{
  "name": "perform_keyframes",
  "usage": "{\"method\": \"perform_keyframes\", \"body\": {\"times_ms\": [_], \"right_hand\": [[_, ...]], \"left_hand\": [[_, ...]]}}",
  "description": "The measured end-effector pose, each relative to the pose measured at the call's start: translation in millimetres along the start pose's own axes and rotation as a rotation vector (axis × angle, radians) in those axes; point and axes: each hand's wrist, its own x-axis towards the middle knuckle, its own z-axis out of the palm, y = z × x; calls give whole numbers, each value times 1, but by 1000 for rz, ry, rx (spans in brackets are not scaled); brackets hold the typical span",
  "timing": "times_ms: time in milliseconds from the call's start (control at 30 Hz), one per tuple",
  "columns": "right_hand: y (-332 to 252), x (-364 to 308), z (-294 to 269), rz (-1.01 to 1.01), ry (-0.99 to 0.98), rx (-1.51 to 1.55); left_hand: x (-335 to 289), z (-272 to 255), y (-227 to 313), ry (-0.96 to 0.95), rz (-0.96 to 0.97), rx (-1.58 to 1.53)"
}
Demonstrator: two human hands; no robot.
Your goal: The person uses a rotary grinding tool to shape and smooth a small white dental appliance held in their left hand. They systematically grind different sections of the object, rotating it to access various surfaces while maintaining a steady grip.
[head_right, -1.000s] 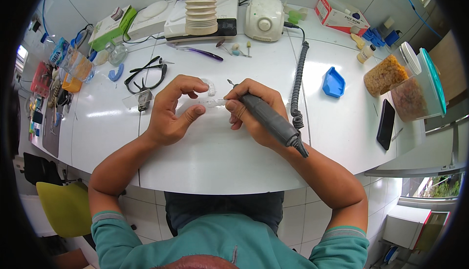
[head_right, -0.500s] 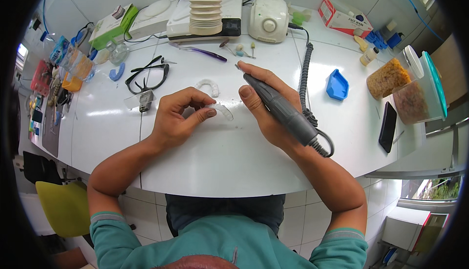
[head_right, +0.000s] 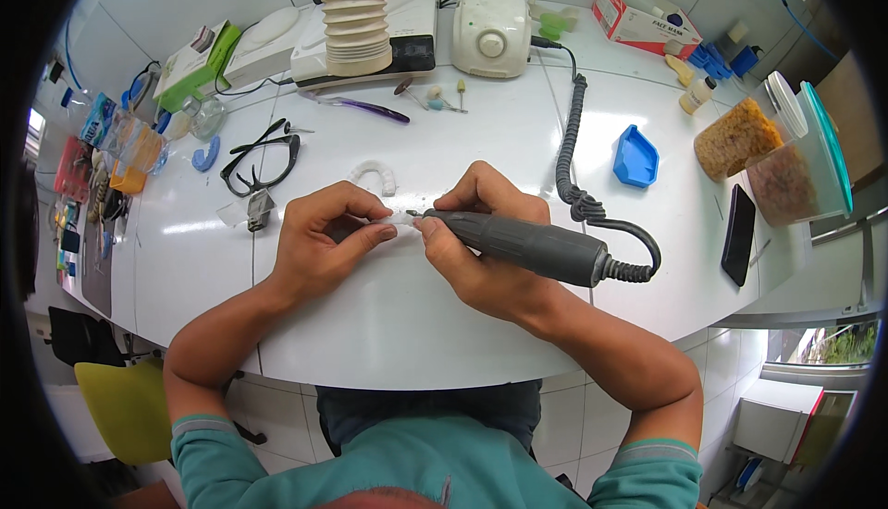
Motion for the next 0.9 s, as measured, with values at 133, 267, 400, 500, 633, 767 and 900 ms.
{"method": "perform_keyframes", "body": {"times_ms": [133, 267, 400, 500, 633, 767, 900], "right_hand": [[-2, 1, 0, -59, 14, -30], [0, 1, 0, -89, 16, -4], [1, 0, 1, -55, -4, -5], [0, 0, 2, -50, -6, -20], [-2, 1, 3, -62, 0, -36], [5, 2, 4, -124, 12, -65], [4, 2, 5, -124, 10, -71]], "left_hand": [[1, 0, 1, -17, 20, 6], [1, 1, 1, -17, 34, -3], [2, 0, 2, -26, 24, 9], [1, 0, 3, -25, 25, 20], [2, -1, 3, -28, 27, 34], [2, 0, 3, -24, 23, 29], [1, -1, 2, -31, 8, 27]]}}
